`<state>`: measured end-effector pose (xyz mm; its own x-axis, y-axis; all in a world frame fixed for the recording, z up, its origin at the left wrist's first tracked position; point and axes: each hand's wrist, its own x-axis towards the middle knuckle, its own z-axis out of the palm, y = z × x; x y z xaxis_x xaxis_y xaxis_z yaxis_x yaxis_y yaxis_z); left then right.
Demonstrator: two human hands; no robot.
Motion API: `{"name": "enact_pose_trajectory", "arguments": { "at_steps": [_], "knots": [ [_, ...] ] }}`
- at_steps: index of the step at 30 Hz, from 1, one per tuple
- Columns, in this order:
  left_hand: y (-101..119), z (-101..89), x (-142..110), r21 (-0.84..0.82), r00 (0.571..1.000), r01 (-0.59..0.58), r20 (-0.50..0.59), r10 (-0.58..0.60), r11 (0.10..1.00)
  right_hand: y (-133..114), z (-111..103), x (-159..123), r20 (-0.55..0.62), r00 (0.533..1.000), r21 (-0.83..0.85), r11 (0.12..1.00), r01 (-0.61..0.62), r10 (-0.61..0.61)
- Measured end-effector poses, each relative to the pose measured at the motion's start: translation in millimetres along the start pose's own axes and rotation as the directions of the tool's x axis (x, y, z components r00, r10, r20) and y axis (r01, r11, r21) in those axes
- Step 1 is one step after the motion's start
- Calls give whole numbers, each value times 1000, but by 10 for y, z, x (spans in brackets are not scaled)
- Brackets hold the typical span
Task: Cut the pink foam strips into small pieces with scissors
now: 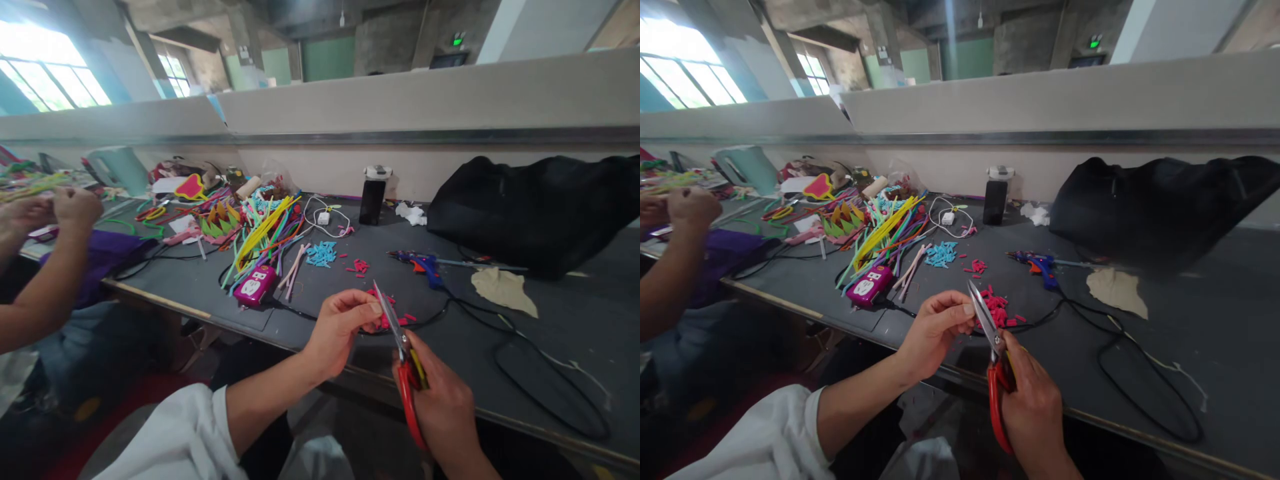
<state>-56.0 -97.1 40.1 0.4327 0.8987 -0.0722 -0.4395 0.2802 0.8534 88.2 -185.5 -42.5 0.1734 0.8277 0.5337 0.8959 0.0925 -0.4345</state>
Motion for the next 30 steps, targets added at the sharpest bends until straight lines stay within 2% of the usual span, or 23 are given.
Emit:
{"name": "enact_pose_trajectory", "arguments": {
  "at_steps": [5,8,10,13,17,20,22,24,25,27,30],
  "knots": [
    [-15,-16,26,-14,997,58,50,-57,998,-14,-31,56,-88,989,69,992,-110,116],
    [-46,-32,39,-13,983,154,108,-152,988,-57,-127,126,-152,973,131,979,-155,174],
    [-75,-44,42,14,959,239,150,-239,971,-82,-198,165,-145,971,174,971,-166,192],
    [-123,-54,40,138,910,345,193,-367,929,-96,-277,198,-68,972,212,955,-206,225],
    [-169,-39,35,284,857,415,196,-476,865,-75,-293,205,-28,988,227,964,-139,149],
    [-188,-21,25,344,850,412,187,-492,844,-66,-269,202,-67,991,217,971,-97,114],
    [-198,-17,14,396,880,330,200,-432,857,-69,-258,204,-85,988,188,976,-108,125],
    [-206,-20,-1,494,933,130,232,-275,860,-70,-252,205,-87,985,153,979,-132,147],
    [-208,-24,-9,557,949,1,262,-177,831,-67,-248,204,-86,984,144,979,-143,157],
    [-207,-33,-23,676,941,-236,338,-9,698,-57,-236,198,-93,980,149,976,-160,175],
    [-204,-46,-38,762,889,-427,451,74,487,-45,-210,183,-95,977,146,973,-176,191]
  ]
}}
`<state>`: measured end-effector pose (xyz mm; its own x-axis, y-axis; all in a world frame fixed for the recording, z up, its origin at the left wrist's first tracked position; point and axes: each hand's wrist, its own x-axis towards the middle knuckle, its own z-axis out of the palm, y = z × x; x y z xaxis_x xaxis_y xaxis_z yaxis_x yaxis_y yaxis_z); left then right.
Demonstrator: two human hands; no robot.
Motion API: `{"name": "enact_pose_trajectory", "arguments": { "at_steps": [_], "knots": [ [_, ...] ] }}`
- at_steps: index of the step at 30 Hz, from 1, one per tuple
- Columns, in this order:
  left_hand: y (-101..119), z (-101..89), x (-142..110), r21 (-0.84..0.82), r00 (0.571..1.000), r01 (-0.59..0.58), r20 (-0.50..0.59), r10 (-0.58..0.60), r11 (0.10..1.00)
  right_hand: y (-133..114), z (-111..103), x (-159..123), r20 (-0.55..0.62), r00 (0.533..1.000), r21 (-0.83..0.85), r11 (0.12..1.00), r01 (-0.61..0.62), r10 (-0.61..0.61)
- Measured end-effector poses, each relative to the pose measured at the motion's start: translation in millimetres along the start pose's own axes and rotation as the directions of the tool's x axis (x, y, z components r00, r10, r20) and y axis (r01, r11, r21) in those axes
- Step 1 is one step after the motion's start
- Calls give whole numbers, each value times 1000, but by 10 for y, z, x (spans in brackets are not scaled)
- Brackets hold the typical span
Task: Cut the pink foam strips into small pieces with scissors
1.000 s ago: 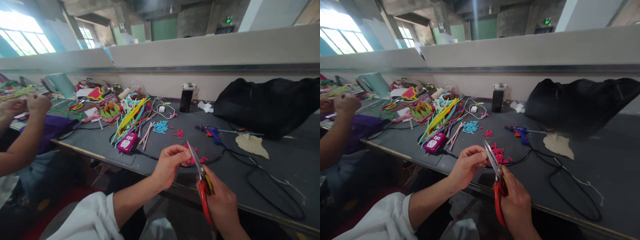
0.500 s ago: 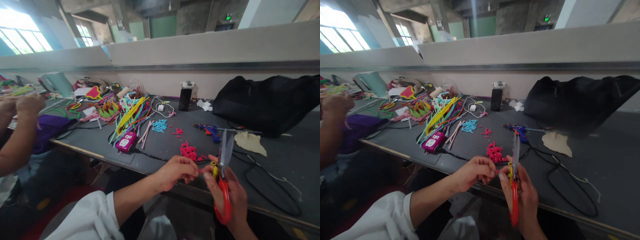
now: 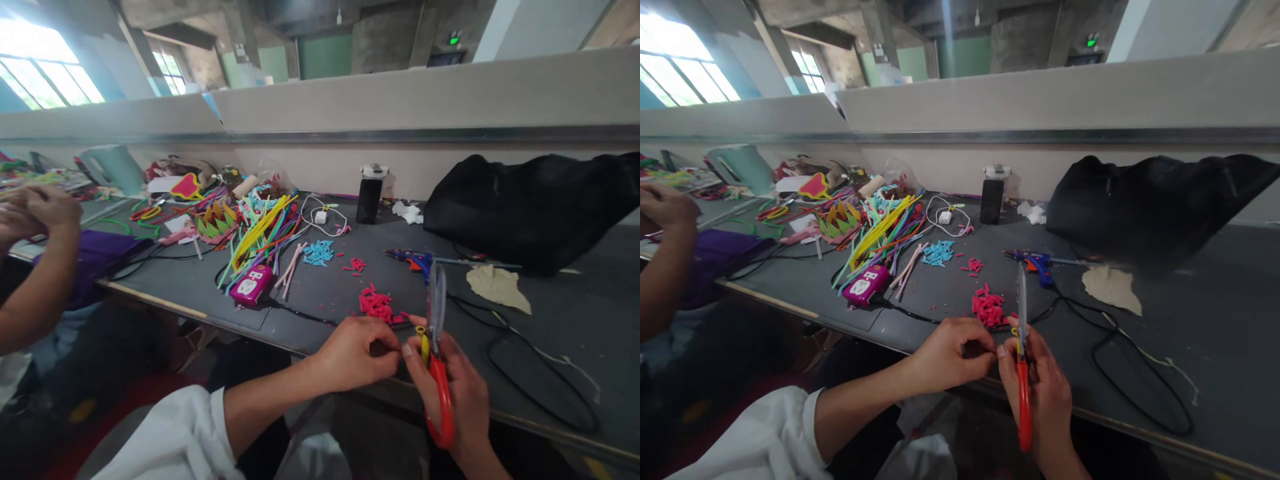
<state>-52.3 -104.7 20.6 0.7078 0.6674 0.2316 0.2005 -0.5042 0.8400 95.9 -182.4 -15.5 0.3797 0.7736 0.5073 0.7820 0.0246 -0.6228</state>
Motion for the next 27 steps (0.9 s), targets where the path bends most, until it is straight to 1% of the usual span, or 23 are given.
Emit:
{"name": "enact_pose_trajectory", "arguments": {
  "at_steps": [2,4,7,9,10,11,13,14,15,16,18,20,22,27],
  "knots": [
    [-7,-2,-8,73,999,-40,32,38,997,-1,11,-11,13,1000,-4,1000,-2,2],
    [-21,-5,-12,70,998,-48,44,45,996,-11,11,-20,28,1000,13,1000,8,-8],
    [-47,-14,-5,-24,1000,-12,26,13,1000,-25,-13,-26,5,1000,14,1000,14,-14],
    [-53,-29,9,-145,998,61,34,-57,988,-22,-32,-26,-23,1000,-18,1000,-6,6],
    [-49,-40,19,-239,993,121,43,-114,964,-16,-36,-26,-35,999,-34,999,-15,14],
    [-41,-53,31,-354,983,183,51,-176,917,-6,-32,-28,-45,999,-47,999,-17,15],
    [-13,-84,56,-591,953,267,48,-298,761,24,1,-41,-75,997,-58,998,8,-13],
    [3,-102,68,-684,939,271,33,-343,677,43,28,-54,-76,996,-57,998,31,-35],
    [18,-120,79,-754,927,251,7,-374,607,63,61,-71,-75,995,-51,997,55,-59],
    [30,-137,88,-805,919,218,-22,-394,552,82,94,-92,-59,996,-43,997,71,-74],
    [43,-164,96,-865,906,154,-69,-418,478,115,152,-137,9,996,-24,995,93,-93],
    [42,-180,94,-895,898,113,-94,-429,432,133,187,-176,91,991,-24,995,96,-94],
    [35,-187,84,-908,896,89,-106,-430,409,135,200,-200,151,985,-51,995,91,-83],
    [26,-189,66,-917,900,51,-130,-417,396,127,204,-192,165,982,-98,989,110,-93]
  ]
}}
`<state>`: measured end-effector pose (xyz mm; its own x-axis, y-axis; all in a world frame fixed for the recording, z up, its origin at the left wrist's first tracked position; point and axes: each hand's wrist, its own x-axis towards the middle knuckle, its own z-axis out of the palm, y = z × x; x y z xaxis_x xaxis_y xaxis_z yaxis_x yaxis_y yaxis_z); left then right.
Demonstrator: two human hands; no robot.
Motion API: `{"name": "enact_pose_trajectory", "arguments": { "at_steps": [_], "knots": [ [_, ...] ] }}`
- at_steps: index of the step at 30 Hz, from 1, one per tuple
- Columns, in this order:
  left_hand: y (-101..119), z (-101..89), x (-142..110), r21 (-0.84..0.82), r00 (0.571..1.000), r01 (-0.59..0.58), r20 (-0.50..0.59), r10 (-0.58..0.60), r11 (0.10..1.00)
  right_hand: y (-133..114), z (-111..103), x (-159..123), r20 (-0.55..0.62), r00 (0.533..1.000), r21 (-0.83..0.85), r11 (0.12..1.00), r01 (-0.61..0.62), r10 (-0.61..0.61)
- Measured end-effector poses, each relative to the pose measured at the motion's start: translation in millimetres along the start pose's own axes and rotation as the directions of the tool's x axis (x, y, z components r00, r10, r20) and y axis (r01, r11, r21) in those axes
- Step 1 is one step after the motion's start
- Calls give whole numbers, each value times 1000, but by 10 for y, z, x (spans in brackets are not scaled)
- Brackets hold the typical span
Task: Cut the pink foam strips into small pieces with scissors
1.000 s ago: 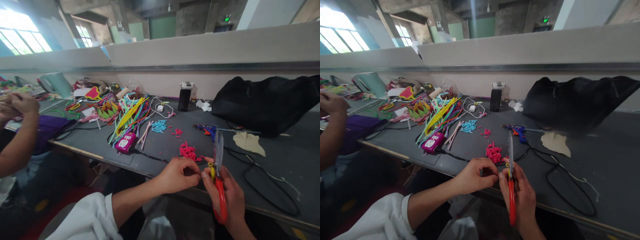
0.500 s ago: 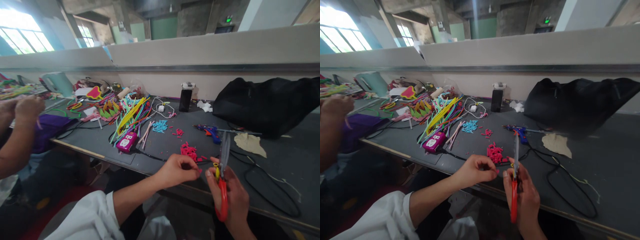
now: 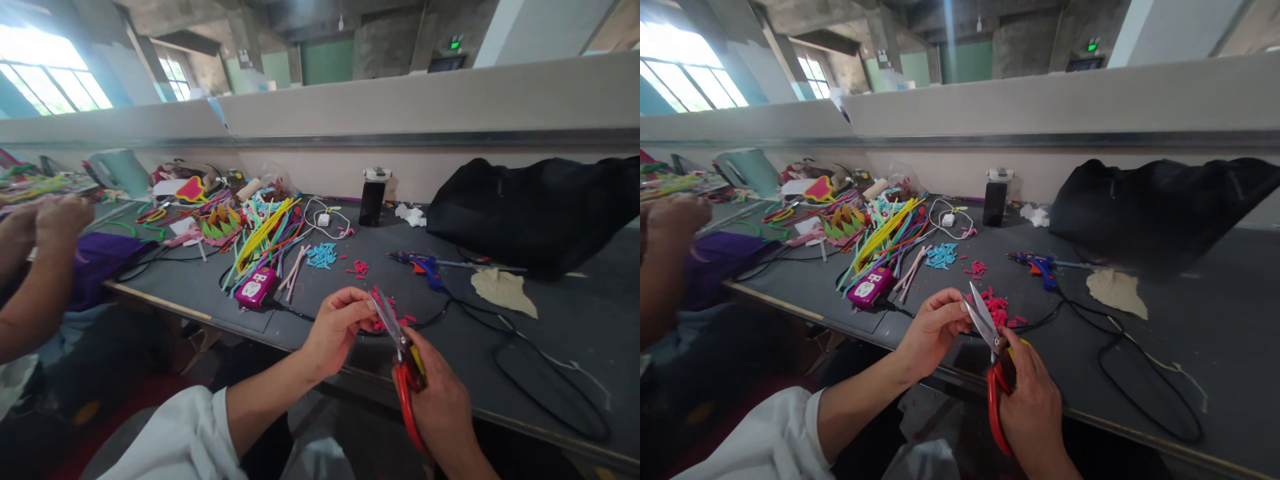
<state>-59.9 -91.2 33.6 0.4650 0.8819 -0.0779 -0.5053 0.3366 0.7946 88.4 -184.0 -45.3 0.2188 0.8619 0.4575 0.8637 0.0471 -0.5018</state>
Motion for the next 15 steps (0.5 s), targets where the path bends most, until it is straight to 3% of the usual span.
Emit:
{"name": "enact_pose_trajectory", "arguments": {
  "at_steps": [15],
  "knots": [
    [39,8,22,73,998,-15,55,11,997,13,-58,11,-70,986,-36,988,151,-153]
  ]
}}
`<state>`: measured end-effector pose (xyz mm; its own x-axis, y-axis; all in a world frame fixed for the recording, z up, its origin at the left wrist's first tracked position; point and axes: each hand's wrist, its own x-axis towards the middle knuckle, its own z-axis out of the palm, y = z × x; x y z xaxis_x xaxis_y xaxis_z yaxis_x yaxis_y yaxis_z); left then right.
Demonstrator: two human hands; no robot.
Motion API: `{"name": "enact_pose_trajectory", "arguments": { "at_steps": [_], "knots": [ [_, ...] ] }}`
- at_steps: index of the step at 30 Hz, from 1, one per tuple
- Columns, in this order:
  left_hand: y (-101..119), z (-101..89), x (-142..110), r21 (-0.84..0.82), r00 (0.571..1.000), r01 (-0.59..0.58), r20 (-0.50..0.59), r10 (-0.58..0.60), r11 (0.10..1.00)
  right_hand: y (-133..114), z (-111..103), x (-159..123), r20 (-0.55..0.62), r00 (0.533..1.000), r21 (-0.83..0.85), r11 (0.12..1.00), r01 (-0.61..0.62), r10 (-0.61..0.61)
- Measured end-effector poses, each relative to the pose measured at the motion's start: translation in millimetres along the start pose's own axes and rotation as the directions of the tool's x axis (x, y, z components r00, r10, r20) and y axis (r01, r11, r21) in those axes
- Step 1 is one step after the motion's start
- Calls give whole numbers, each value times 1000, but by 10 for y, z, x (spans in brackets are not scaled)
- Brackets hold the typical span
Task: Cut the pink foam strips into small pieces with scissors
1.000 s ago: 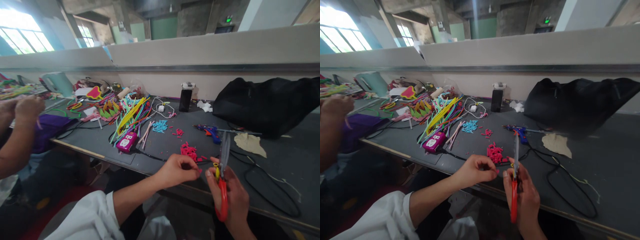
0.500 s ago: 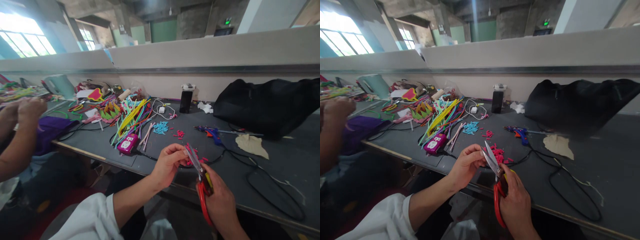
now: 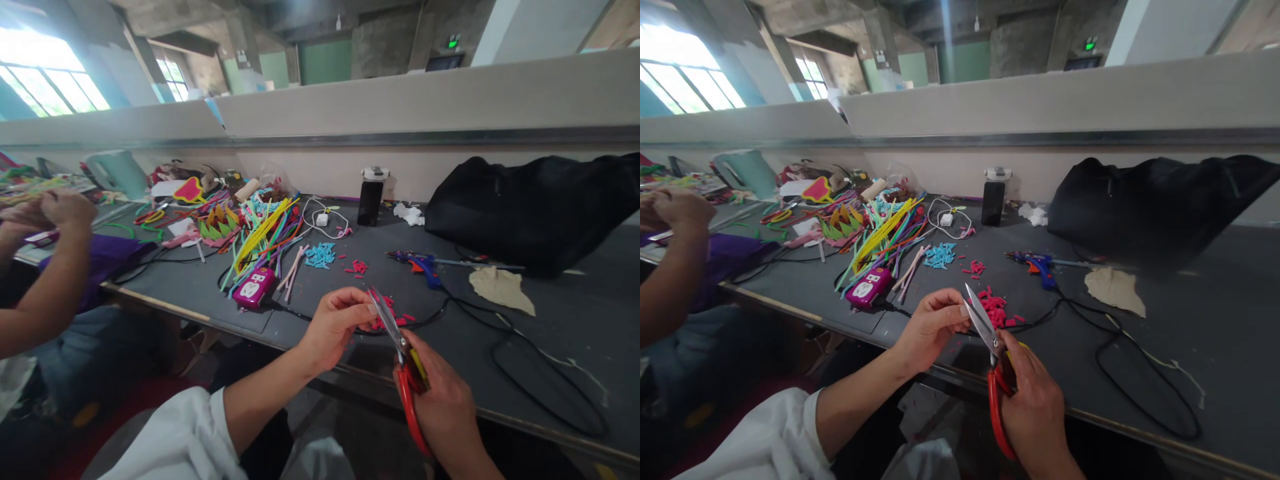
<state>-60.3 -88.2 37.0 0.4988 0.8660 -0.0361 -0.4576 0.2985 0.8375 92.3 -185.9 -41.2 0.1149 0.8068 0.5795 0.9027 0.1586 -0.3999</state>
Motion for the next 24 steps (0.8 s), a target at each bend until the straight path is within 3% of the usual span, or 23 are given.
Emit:
{"name": "enact_pose_trajectory", "arguments": {
  "at_steps": [18,24],
  "knots": [
    [16,11,-16,20,1000,2,-9,-2,1000,-6,-11,-17,-24,1000,-36,999,11,-11],
    [-10,-18,-1,-47,1000,-4,22,5,999,-33,24,-22,-81,993,43,996,-81,85]
  ]
}}
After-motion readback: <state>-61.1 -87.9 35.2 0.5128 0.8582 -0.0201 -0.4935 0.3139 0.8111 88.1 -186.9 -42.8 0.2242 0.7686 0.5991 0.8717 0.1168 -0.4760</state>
